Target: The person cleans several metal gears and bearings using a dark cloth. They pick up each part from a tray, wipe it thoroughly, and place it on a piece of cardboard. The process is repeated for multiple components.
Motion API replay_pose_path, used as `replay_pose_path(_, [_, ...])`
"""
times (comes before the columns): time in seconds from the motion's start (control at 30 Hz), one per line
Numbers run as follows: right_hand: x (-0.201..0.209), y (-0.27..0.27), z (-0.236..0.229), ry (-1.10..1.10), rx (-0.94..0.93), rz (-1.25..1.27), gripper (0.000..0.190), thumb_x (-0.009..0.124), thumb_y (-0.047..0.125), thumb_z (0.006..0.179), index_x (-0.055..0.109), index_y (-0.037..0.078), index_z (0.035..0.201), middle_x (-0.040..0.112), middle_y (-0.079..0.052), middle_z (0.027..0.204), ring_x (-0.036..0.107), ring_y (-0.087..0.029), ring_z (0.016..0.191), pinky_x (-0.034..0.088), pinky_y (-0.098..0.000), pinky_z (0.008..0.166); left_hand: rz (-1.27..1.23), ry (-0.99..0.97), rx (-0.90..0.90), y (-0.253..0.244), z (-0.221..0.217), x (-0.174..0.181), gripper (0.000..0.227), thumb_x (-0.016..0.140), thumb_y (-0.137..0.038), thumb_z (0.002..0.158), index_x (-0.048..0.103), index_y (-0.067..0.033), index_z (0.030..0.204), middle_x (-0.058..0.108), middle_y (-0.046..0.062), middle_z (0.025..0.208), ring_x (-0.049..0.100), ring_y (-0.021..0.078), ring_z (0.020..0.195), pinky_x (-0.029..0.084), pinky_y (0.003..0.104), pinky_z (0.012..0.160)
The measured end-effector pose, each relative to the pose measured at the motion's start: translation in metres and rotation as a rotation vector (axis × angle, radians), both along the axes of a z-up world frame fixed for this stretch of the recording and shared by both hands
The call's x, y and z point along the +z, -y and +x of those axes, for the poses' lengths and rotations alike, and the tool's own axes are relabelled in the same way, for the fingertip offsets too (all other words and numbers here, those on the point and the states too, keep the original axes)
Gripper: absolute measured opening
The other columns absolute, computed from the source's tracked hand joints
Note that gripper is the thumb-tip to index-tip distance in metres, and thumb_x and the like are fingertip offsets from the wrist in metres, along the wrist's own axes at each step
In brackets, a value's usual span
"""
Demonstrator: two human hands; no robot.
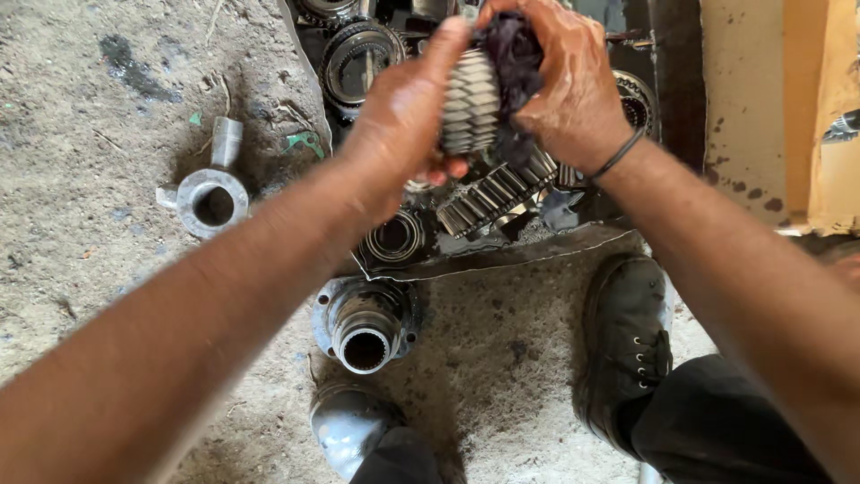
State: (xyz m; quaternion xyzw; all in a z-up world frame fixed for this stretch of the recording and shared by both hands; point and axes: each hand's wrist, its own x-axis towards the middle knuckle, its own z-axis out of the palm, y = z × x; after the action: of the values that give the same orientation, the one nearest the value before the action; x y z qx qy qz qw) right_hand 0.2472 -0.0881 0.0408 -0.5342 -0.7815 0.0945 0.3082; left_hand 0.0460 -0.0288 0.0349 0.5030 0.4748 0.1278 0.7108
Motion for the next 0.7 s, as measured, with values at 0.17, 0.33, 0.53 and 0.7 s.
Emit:
replay_pose_path(0.17, [0.007, -0.005, 0.011, 0.126, -0.037, 0.086, 0.051, 0.090, 0.006, 0.080, 0.060, 0.004, 0.120, 0.069, -0.013, 0.122, 0.070, -0.031, 0.116, 0.056, -0.0415, 0.102, 0.112, -0.194, -0.039, -0.018, -0.014, -0.016, 0.069, 0.051, -0.067, 0.099, 0.053, -0.0067, 0.133, 0.062, 0.015, 0.112, 0.070, 0.0268, 0.097, 0.064, 0.032, 0.063])
replay_pose_path(0.33, [-0.009, -0.007, 0.030, -0.015, -0.213, -0.023, 0.044, 0.086, -0.002, 0.083, 0.064, 0.004, 0.121, 0.071, -0.012, 0.120, 0.074, -0.024, 0.116, 0.060, -0.0358, 0.107, 1.233, -1.098, -1.180, -0.003, -0.025, -0.021, 0.057, 0.064, -0.032, 0.102, 0.037, -0.0205, 0.151, 0.047, 0.022, 0.122, 0.059, 0.0338, 0.112, 0.058, 0.038, 0.082])
replay_pose_path(0.53, [-0.035, -0.008, 0.056, -0.129, -0.299, 0.042, 0.037, 0.088, 0.005, 0.090, 0.063, 0.001, 0.117, 0.071, -0.012, 0.109, 0.071, -0.024, 0.103, 0.056, -0.0352, 0.094, 1.355, -0.727, -0.817, 0.021, -0.033, -0.031, 0.065, 0.067, -0.001, 0.085, 0.049, -0.0186, 0.145, 0.035, 0.022, 0.153, 0.037, 0.0387, 0.136, 0.047, 0.051, 0.102])
replay_pose_path(0.7, [-0.024, -0.024, 0.072, -0.370, -0.416, -0.005, 0.044, 0.091, 0.017, 0.091, 0.063, 0.002, 0.122, 0.070, -0.016, 0.122, 0.069, -0.027, 0.116, 0.056, -0.0366, 0.104, 1.306, -0.714, -0.832, 0.019, -0.034, -0.030, 0.082, 0.074, -0.024, 0.080, 0.041, -0.0140, 0.153, 0.035, 0.021, 0.152, 0.035, 0.0419, 0.140, 0.041, 0.056, 0.103])
